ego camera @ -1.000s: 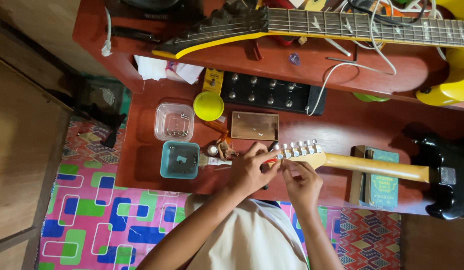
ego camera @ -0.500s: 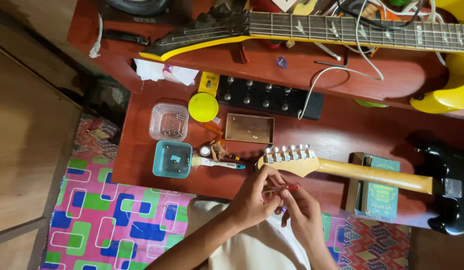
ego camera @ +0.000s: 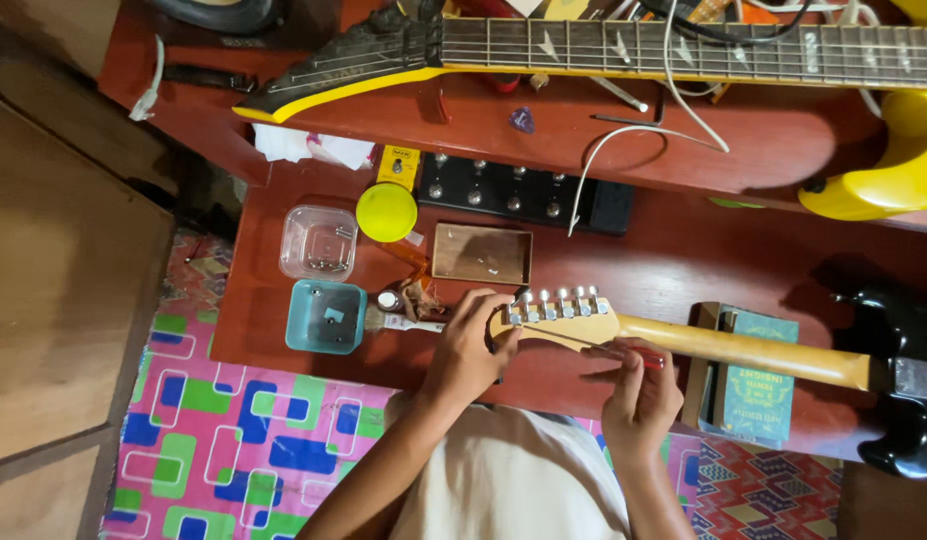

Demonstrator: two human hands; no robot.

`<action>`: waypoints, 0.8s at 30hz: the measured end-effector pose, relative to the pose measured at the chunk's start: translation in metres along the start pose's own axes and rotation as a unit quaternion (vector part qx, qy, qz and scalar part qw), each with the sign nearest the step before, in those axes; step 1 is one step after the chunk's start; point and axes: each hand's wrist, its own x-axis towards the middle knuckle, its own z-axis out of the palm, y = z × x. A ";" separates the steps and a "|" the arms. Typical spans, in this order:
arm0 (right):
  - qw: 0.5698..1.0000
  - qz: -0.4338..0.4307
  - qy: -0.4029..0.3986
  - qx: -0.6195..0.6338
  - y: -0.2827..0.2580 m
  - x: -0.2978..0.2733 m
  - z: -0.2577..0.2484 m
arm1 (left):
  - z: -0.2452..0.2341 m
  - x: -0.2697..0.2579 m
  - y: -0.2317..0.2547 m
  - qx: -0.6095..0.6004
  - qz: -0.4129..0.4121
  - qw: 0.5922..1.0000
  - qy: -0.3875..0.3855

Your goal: The person installs tuning pegs onto a guitar headstock. They pick each peg from a container, place it into a hole on the headstock, and tighten it using a screwdriver. The process is repeated for each peg until all are installed.

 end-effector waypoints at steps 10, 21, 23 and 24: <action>1.000 -0.015 -0.022 -0.005 0.002 0.009 0.003 | 0.000 0.003 0.003 -0.025 -0.003 0.999 0.022; 0.997 -0.025 -0.035 -0.062 -0.005 0.010 0.004 | -0.003 0.004 0.002 -0.035 -0.005 0.999 0.019; 0.997 -0.031 -0.037 -0.053 -0.007 0.011 0.005 | -0.002 0.004 0.001 -0.035 -0.014 0.999 0.017; 0.998 -0.038 -0.037 -0.044 -0.008 0.011 0.005 | -0.002 0.004 0.000 -0.034 -0.023 0.999 0.014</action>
